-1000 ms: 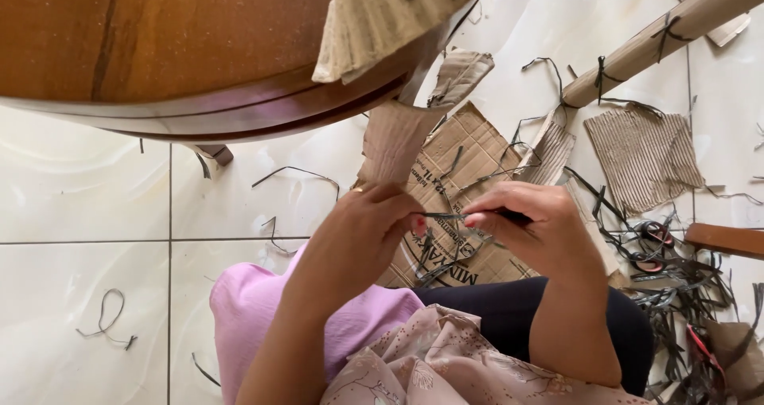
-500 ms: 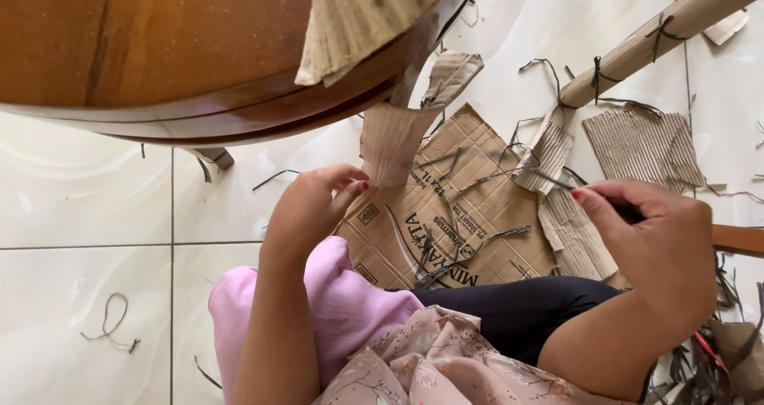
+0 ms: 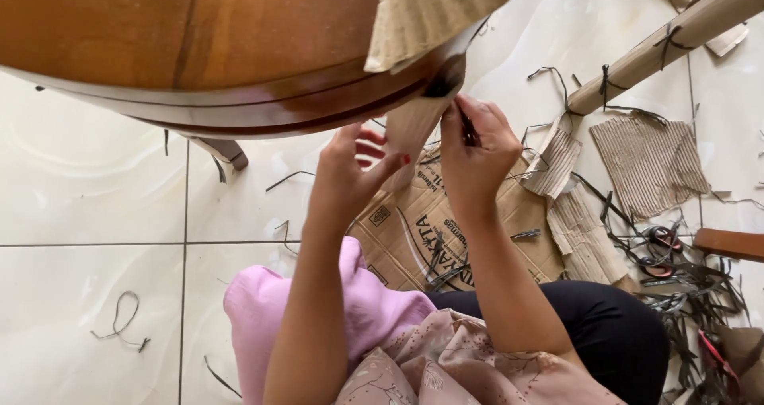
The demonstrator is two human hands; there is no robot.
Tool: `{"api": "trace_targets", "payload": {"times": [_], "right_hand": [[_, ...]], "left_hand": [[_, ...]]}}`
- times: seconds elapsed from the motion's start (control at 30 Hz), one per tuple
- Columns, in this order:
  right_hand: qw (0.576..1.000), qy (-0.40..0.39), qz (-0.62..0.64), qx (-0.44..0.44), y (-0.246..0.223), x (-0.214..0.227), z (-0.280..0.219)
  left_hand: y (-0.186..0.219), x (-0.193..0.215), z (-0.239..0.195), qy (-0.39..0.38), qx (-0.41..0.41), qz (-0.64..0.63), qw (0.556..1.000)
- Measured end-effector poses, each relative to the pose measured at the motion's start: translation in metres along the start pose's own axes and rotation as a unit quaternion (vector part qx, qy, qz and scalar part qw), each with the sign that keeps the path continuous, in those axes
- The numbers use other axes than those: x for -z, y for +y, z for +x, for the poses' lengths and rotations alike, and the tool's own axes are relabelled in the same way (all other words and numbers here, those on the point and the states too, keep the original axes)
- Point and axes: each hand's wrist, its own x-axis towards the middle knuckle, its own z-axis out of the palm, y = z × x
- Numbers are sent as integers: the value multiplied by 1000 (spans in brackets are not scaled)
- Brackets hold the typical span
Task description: Wrapping wooden chair legs with protective cardboard and securing them with plastic ties.
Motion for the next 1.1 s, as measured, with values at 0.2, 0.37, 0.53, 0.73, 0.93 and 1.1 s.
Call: {"api": "trace_targets", "payload": {"times": [0.2, 0.37, 0.53, 0.73, 0.93, 1.1], "right_hand": [[972, -117, 158, -126, -11, -17, -10], [950, -203, 162, -173, 4, -21, -12], [951, -229, 134, -159, 11, -31, 4], [958, -228, 88, -149, -9, -34, 15], [968, -199, 120, -99, -9, -35, 11], [969, -193, 124, -89, 3, -37, 2]], "left_hand": [[1, 17, 1, 67, -29, -44, 996], [-25, 20, 5, 26, 14, -95, 995], [-52, 12, 9, 10, 49, -163, 985], [-48, -2, 22, 61, 4, -441, 895], [-24, 12, 10, 64, 32, -271, 960], [0, 27, 3, 151, -124, -150, 969]]}}
